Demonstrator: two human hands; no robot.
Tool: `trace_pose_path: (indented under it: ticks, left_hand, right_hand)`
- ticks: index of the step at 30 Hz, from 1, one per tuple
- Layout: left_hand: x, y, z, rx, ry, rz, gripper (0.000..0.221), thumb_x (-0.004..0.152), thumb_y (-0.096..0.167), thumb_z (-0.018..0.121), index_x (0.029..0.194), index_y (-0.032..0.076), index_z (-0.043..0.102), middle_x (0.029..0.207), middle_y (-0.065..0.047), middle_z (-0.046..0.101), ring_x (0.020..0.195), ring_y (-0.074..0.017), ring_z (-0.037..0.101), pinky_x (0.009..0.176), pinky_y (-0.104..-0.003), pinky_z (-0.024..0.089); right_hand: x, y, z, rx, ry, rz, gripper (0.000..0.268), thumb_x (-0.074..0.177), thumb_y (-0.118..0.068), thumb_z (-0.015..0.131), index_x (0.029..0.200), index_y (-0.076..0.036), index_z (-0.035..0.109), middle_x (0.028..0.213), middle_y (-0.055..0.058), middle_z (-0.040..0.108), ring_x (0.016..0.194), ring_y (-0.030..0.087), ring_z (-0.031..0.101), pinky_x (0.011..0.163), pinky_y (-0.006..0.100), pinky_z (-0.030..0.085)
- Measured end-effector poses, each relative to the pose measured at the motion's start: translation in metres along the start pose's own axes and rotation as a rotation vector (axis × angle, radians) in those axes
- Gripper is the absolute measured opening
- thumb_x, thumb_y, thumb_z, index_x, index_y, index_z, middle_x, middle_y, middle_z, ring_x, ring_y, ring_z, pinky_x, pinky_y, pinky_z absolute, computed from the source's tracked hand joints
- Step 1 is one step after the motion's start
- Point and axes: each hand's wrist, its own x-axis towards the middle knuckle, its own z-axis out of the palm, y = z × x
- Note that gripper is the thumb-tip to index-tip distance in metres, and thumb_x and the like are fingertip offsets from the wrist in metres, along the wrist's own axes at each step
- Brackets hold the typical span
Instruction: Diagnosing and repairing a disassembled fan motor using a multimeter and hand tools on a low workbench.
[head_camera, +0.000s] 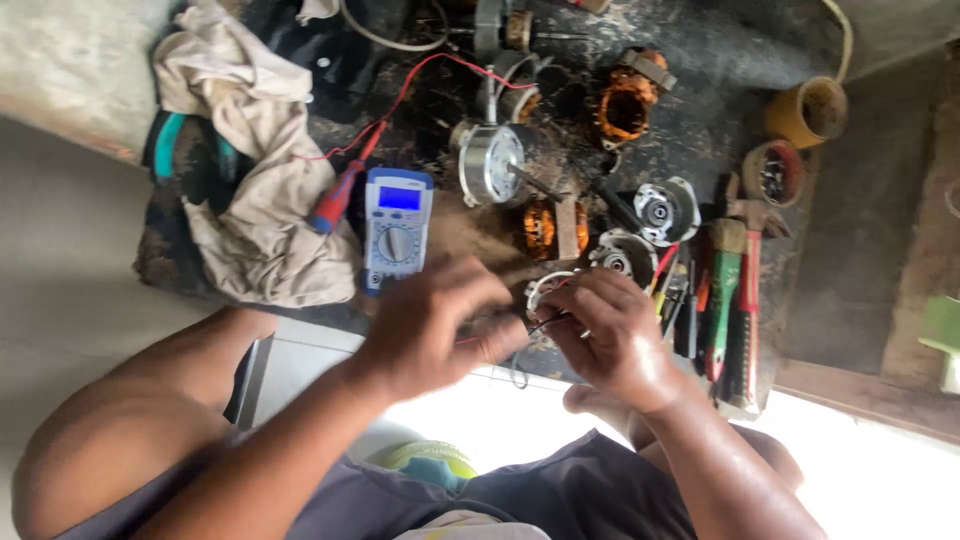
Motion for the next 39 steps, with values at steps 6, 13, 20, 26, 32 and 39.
trace_pose_path:
  ticks: [6, 13, 20, 26, 32, 39]
  left_hand:
    - [-0.01, 0.03, 0.007, -0.152, -0.287, -0.153, 0.022, 0.099, 0.026, 0.058, 0.113, 0.009, 0.061, 0.079, -0.022, 0.073, 0.08, -0.0473, 0.073, 0.075, -0.052, 0.055]
    - [-0.002, 0.03, -0.001, -0.438, -0.246, -0.053, 0.02, 0.103, 0.02, 0.054, 0.101, 0.003, 0.063, 0.117, -0.022, 0.066, 0.1, -0.0434, 0.069, 0.085, -0.048, 0.056]
    - [-0.014, 0.021, 0.012, -0.73, -0.516, -0.26, 0.018, 0.107, 0.02, 0.046, 0.1, 0.008, 0.059, 0.089, -0.003, 0.074, 0.083, -0.0161, 0.074, 0.079, -0.033, 0.058]
    - [-0.022, 0.02, 0.019, -0.304, -0.624, -0.157, 0.024, 0.106, 0.026, 0.05, 0.107, 0.011, 0.068, 0.065, -0.002, 0.072, 0.043, -0.0163, 0.061, 0.046, -0.034, 0.046]
    - [-0.018, 0.005, 0.034, -0.671, -0.532, -0.442, 0.078, 0.09, 0.069, 0.032, 0.133, 0.014, 0.066, 0.118, -0.008, 0.077, 0.112, -0.0208, 0.074, 0.092, -0.035, 0.059]
    - [0.005, -0.001, 0.023, -1.179, -0.125, -0.43, 0.058, 0.098, 0.037, 0.05, 0.144, 0.002, 0.047, 0.083, -0.005, 0.052, 0.084, -0.018, 0.063, 0.089, -0.036, 0.051]
  right_hand:
    - [-0.002, 0.013, -0.013, 0.039, 0.028, -0.079, 0.01, 0.085, -0.007, 0.077, 0.093, -0.001, 0.074, 0.073, 0.013, 0.065, 0.069, 0.034, 0.069, 0.07, 0.046, 0.058]
    - [-0.01, 0.029, -0.048, 0.002, 0.404, 0.247, 0.008, 0.101, 0.01, 0.077, 0.098, 0.007, 0.07, 0.079, 0.016, 0.064, 0.069, 0.021, 0.057, 0.067, 0.033, 0.046]
    - [-0.012, 0.052, -0.088, -0.414, 0.414, 0.152, 0.015, 0.101, 0.022, 0.07, 0.098, 0.011, 0.06, 0.098, 0.023, 0.064, 0.077, 0.027, 0.054, 0.07, 0.038, 0.046]
    - [-0.021, 0.056, -0.104, -0.347, 0.489, 0.552, 0.029, 0.121, 0.008, 0.045, 0.1, -0.005, 0.059, 0.073, -0.003, 0.041, 0.058, 0.009, 0.029, 0.051, 0.03, 0.023]
    - [-0.016, 0.002, -0.048, -0.265, 0.628, 0.215, 0.034, 0.125, 0.003, 0.037, 0.098, 0.005, 0.057, 0.081, 0.011, 0.062, 0.057, 0.016, 0.043, 0.056, 0.031, 0.039]
    - [-0.003, -0.069, 0.021, 0.008, -0.123, -0.314, 0.007, 0.083, -0.007, 0.074, 0.083, -0.003, 0.068, 0.078, 0.007, 0.066, 0.06, 0.02, 0.061, 0.053, 0.033, 0.051]
